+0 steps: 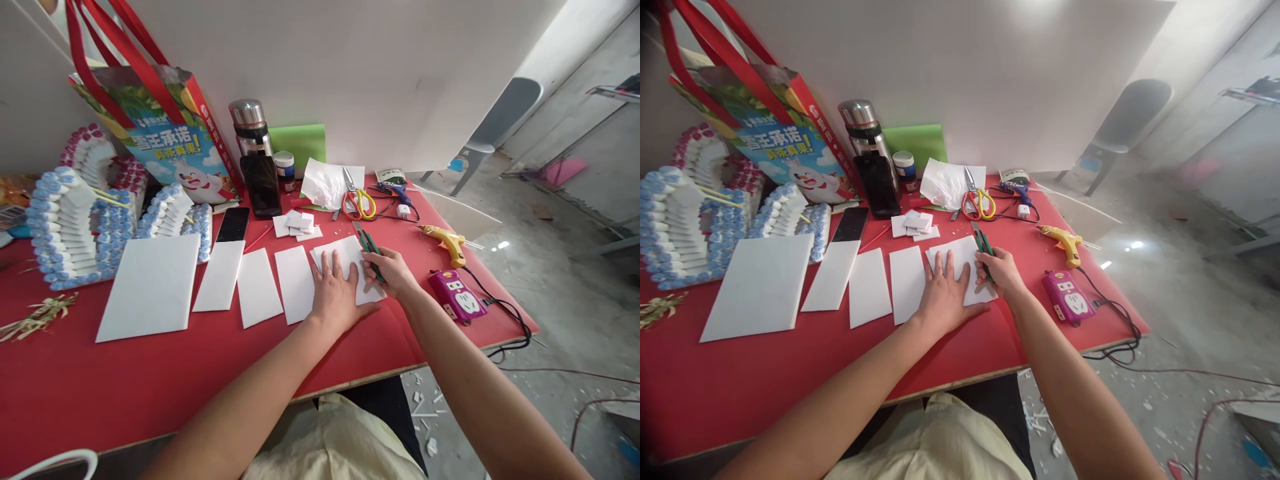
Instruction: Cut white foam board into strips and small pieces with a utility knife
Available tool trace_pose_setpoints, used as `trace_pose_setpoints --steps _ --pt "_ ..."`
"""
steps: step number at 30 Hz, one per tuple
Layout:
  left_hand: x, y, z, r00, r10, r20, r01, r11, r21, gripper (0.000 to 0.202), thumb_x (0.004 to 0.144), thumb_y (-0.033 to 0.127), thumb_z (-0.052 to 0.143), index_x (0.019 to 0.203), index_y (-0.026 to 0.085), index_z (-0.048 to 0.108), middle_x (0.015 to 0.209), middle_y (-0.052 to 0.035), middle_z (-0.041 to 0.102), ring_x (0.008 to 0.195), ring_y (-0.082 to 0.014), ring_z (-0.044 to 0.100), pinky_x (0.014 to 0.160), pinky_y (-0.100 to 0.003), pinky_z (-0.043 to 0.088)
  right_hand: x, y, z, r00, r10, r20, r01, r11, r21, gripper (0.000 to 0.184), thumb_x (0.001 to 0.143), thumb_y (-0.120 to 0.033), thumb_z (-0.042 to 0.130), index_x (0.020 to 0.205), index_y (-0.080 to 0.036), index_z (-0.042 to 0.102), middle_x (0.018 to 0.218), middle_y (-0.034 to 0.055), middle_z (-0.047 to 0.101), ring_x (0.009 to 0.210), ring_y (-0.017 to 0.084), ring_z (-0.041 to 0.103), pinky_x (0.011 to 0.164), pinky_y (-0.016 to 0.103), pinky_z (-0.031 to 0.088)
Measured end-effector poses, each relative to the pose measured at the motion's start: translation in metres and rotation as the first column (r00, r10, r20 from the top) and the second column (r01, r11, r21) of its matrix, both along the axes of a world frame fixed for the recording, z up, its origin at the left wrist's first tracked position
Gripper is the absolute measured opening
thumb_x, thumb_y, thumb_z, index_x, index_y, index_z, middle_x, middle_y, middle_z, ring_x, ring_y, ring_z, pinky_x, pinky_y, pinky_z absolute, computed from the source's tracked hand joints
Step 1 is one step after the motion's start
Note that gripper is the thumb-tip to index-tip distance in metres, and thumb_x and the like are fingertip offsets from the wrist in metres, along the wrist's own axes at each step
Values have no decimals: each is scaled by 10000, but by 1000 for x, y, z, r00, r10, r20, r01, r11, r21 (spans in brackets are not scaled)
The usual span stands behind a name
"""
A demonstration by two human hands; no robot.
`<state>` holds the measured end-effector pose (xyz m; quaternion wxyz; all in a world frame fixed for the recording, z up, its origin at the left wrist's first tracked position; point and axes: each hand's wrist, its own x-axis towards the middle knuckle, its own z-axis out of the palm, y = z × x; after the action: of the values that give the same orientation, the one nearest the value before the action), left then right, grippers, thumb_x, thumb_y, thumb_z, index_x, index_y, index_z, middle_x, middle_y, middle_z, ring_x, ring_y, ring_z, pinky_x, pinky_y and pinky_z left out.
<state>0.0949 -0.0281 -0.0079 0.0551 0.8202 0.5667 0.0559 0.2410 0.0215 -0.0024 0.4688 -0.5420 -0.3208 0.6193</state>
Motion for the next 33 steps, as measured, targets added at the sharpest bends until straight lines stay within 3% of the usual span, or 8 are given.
trace_pose_setpoints --steps 5,10,12,22,27,33 --pt "0 -2 4 1000 -1 -9 0 1000 -32 1109 751 903 376 1560 146 323 1628 -259 199 1491 -525 85 1137 -669 185 -2 -1 3 1000 -7 22 7 1000 -7 258 712 -229 745 703 -200 488 489 -53 487 361 84 445 316 215 449" --pt "-5 -4 9 998 -6 -69 1 997 -76 1218 727 885 470 1547 3 286 1610 -301 206 1500 -478 133 1148 -560 261 0 0 -1 999 -19 32 19 1000 8 277 707 -217 762 713 -202 485 530 -50 505 369 77 441 323 225 476" --pt "-6 -3 8 997 -3 -82 -2 998 -63 1225 723 884 482 1543 -5 287 1612 -295 209 1506 -462 133 1143 -539 276 1 0 -4 999 -17 33 17 1000 14 283 706 -218 769 718 -202 487 545 -47 515 371 73 435 326 227 483" --pt "2 -1 13 991 13 -132 -21 998 -56 1223 767 888 393 1519 -71 288 1566 -368 241 1470 -510 202 1102 -533 317 -1 0 -2 998 -27 56 26 1000 9 274 701 -227 769 714 -198 497 527 -51 507 365 74 423 311 230 481" --pt "-3 2 10 991 -12 -131 9 1000 -23 1223 748 914 363 1529 -25 309 1585 -320 255 1485 -476 197 1113 -527 301 -1 -1 -2 998 -18 55 18 1000 4 271 706 -231 757 705 -202 488 507 -54 491 354 87 430 300 248 479" --pt "-5 2 6 994 -15 -111 12 1000 -26 1264 700 921 443 1517 -37 329 1586 -328 244 1494 -480 158 1151 -528 250 -3 -1 1 998 -19 53 19 1000 -4 307 701 -236 776 703 -211 470 513 -60 478 351 82 428 339 264 516"
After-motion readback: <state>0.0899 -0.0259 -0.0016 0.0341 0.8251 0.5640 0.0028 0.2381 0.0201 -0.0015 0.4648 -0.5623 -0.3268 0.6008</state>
